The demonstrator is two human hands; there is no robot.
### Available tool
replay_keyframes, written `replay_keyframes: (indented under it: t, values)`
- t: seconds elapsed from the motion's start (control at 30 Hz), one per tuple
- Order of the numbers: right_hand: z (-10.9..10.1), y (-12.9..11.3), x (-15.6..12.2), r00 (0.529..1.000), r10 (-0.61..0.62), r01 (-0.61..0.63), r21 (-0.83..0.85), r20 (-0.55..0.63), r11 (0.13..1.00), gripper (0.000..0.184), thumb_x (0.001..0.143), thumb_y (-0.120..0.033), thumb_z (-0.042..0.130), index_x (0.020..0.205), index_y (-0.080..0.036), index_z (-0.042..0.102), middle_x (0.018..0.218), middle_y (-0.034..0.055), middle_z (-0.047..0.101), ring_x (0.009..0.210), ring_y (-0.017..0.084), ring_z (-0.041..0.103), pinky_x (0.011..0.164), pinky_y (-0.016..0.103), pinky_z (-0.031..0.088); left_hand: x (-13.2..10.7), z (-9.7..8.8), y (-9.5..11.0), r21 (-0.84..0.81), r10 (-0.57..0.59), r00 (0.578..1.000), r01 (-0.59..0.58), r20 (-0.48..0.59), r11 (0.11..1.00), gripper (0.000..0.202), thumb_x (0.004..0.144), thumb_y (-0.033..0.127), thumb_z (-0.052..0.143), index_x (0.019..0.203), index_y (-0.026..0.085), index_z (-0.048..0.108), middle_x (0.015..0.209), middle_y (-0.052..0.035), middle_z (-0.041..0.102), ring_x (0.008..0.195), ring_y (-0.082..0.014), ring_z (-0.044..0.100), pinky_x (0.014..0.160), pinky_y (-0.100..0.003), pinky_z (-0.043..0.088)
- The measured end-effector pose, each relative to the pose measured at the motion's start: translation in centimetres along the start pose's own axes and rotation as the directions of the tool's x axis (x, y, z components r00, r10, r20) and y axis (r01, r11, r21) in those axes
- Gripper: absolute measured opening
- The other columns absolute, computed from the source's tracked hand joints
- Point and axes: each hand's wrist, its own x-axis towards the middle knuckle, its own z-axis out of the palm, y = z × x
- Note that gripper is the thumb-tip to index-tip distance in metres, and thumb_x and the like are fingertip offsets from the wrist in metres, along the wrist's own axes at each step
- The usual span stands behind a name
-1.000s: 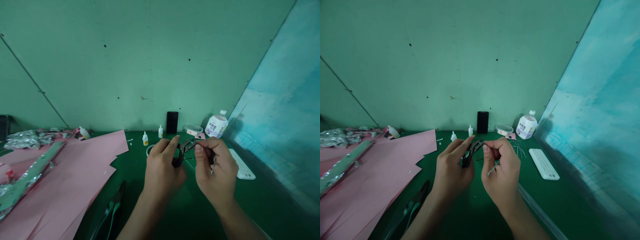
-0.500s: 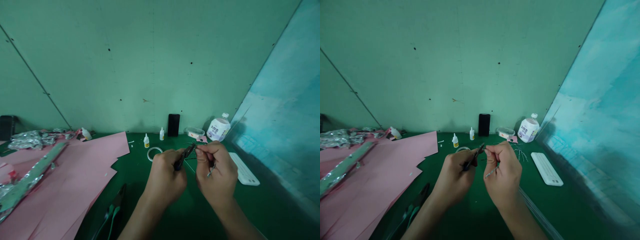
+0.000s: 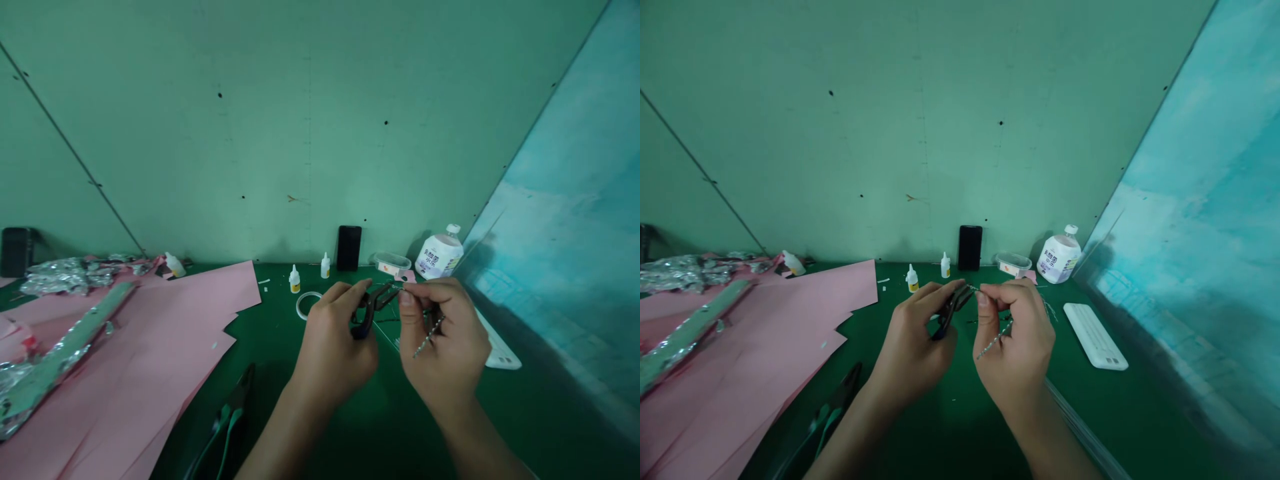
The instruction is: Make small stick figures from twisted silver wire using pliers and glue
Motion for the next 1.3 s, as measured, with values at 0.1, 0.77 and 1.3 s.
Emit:
replay_keyframes:
  t: [0.1,0.77,1.3]
  values:
    - [0.0,-0.1,0.0,1.000,-0.021,0.020,0.023,0.009,1.000,0.010,0.085,-0.009,0.059,0.089,-0.019,0.057,0.081,0.0010,0.057,0.076,0.015,0.059,0.066,0.031,0.048,-0.1,0.2,0.1,-0.009,0.018,1.000,-0.018,-0.010,1.000,0.060,0.069,-0.001,0.048,0.126,0.012,0.060,0.103,-0.0092,0.064,0.088,-0.0178,0.062,0.075,-0.029,0.054]
    - [0.4,-0.1,-0.3,1.000,-0.015,0.015,0.011,-0.006,1.000,0.009,0.086,-0.010,0.059,0.089,-0.018,0.056,0.083,0.0015,0.056,0.079,0.014,0.059,0.066,0.027,0.050,-0.2,0.6,0.2,0.023,0.035,0.998,-0.033,-0.058,0.999,0.053,0.066,-0.003,0.045,0.110,0.013,0.068,0.077,-0.0040,0.059,0.067,-0.0144,0.054,0.056,-0.024,0.040]
    - [-0.5,-0.5,-0.1,0.937,0.314,-0.343,0.237,0.153,0.909,0.006,0.090,-0.025,0.060,0.086,-0.021,0.063,0.075,-0.0012,0.061,0.064,0.009,0.055,0.055,0.020,0.047,0.3,-0.6,-0.5,0.162,0.058,0.994,-0.041,-0.097,0.986,0.058,0.068,0.003,0.052,0.125,0.013,0.059,0.108,-0.0104,0.063,0.095,-0.0220,0.061,0.080,-0.036,0.053]
